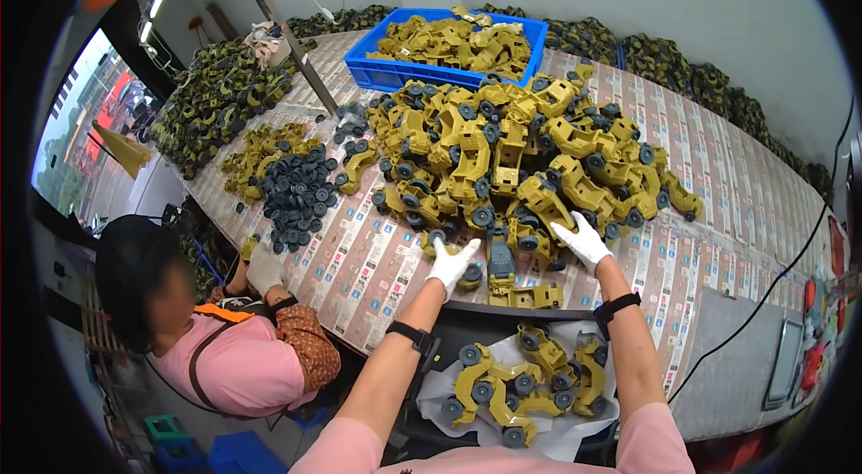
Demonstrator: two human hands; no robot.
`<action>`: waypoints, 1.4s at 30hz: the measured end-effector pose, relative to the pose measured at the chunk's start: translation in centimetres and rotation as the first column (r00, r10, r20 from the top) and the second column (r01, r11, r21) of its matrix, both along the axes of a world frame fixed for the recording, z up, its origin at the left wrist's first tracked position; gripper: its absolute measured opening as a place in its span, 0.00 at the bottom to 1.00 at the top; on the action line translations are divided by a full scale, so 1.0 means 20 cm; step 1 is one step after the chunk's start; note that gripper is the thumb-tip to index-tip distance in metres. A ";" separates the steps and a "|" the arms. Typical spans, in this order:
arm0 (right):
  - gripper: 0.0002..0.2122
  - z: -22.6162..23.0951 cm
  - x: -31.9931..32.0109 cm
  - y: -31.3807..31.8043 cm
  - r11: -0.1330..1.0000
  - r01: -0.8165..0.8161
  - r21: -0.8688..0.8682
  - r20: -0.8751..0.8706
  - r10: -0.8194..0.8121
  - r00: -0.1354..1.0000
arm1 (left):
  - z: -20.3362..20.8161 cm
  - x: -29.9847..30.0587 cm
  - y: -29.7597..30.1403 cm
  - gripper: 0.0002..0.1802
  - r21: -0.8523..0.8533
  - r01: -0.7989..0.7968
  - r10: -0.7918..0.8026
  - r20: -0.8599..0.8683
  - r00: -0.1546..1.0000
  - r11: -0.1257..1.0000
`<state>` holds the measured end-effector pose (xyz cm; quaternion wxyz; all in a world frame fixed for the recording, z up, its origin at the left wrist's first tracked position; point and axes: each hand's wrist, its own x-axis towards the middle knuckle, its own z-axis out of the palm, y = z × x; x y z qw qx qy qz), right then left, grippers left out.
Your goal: The person assembles yellow and grey plastic toy excavators by hand. They pick up yellow bodies and grey tracks from piles on a table and in blue crates, snap the parts together, and place the finished units into a black tray. The person also moves a blue crate and lines a tray with white paper during the process.
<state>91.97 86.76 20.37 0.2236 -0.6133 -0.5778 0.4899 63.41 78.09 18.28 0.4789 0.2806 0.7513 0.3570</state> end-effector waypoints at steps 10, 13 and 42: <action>0.26 0.17 -0.15 0.02 0.960 -0.278 -0.022 -0.085 0.275 0.958 | 0.05 0.31 0.04 0.53 0.089 -0.117 0.074 0.388 0.919 0.989; 0.26 0.14 -0.13 -0.03 0.991 -0.073 -0.111 -0.271 0.041 0.962 | 0.00 0.36 0.00 0.48 0.162 -0.103 0.029 0.403 0.915 0.981; 0.24 0.48 0.33 -0.93 0.976 -0.160 0.151 0.155 0.137 0.978 | 0.77 0.22 -0.75 0.23 -0.339 0.894 -0.942 -0.261 0.211 0.294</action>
